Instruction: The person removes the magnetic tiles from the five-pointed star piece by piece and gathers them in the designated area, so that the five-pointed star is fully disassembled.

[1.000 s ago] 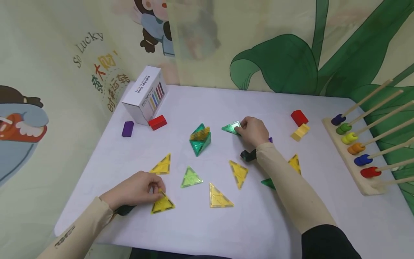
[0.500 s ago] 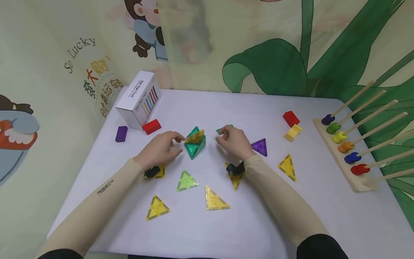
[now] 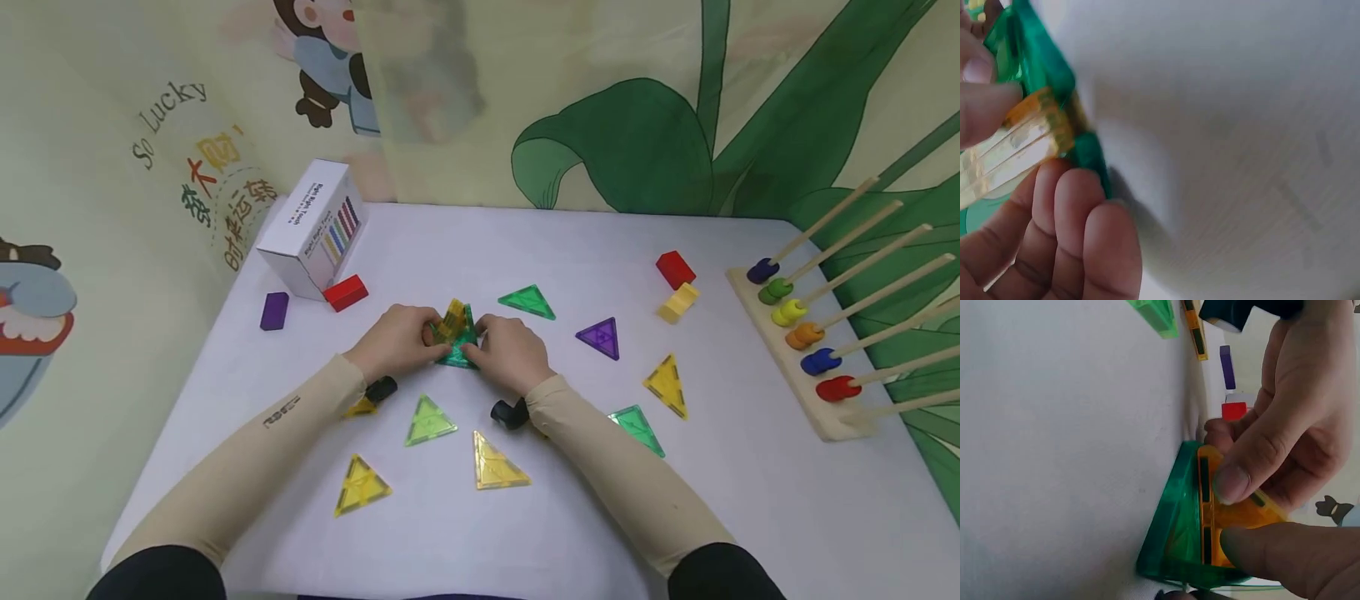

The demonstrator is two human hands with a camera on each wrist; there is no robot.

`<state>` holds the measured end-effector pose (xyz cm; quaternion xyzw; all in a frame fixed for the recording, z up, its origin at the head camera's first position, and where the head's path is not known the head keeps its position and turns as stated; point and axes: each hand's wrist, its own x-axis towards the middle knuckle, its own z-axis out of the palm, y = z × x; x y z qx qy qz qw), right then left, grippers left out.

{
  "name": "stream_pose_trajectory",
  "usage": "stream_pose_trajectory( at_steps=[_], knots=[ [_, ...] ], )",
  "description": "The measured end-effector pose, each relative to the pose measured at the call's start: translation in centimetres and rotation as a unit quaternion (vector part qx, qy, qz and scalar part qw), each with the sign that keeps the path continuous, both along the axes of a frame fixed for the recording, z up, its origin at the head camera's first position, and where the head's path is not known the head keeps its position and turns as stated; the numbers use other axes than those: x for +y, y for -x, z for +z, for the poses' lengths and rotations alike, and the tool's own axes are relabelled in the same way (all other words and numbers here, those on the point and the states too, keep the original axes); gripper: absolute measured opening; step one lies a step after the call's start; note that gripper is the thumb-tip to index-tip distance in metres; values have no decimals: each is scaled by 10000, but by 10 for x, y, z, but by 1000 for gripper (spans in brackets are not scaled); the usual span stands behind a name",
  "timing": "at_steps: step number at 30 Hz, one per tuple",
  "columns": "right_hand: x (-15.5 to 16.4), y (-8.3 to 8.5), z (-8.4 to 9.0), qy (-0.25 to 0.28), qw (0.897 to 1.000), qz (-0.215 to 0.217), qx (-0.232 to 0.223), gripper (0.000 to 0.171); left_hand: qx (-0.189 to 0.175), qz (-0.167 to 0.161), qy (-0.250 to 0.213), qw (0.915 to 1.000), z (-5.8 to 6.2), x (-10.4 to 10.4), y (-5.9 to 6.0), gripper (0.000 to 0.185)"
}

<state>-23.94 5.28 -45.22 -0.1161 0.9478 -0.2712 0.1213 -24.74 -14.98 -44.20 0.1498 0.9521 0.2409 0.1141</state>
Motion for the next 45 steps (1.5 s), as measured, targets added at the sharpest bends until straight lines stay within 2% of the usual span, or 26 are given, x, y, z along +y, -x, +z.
stream_pose_trajectory(
  at_steps=[3, 8, 13, 18, 20, 24, 28, 38, 43, 45],
  knots=[
    [5, 3, 0, 60, 9999, 98, 84, 35, 7, 137, -17, 9999, -2, 3, -2, 36],
    [9, 6, 0, 71, 9997, 234, 42, 32, -117, 279, -34, 9995, -4, 0, -3, 37],
    [10, 7, -2, 155, 9995, 268, 100, 15, -145, 291, -43, 9995, -6, -3, -2, 36],
    [8, 9, -3, 176, 9995, 238, 81, 16, -80, 334, -100, 9994, -5, -2, -2, 31],
    [5, 11, -3, 167, 9996, 241, 14, 26, -9, 359, -116, 9993, -5, -2, -2, 28],
    [-2, 14, -5, 47, 9995, 316, -68, 61, 119, 410, -152, 9990, -5, -1, -4, 25],
    [-6, 16, -8, -198, 9990, 404, -25, 78, 154, 440, -178, 9988, -5, -1, -5, 24],
    [1, 13, -6, -331, 9982, 465, -202, 82, 235, 537, -96, 9982, -1, -2, -3, 21],
    [6, 11, -5, -301, 9982, 439, -263, 86, 151, 726, -21, 9972, -1, -4, 0, 24],
    [7, 11, -5, -235, 9985, 432, -240, 78, 89, 747, 8, 9972, -2, -5, 0, 24]
  ],
)
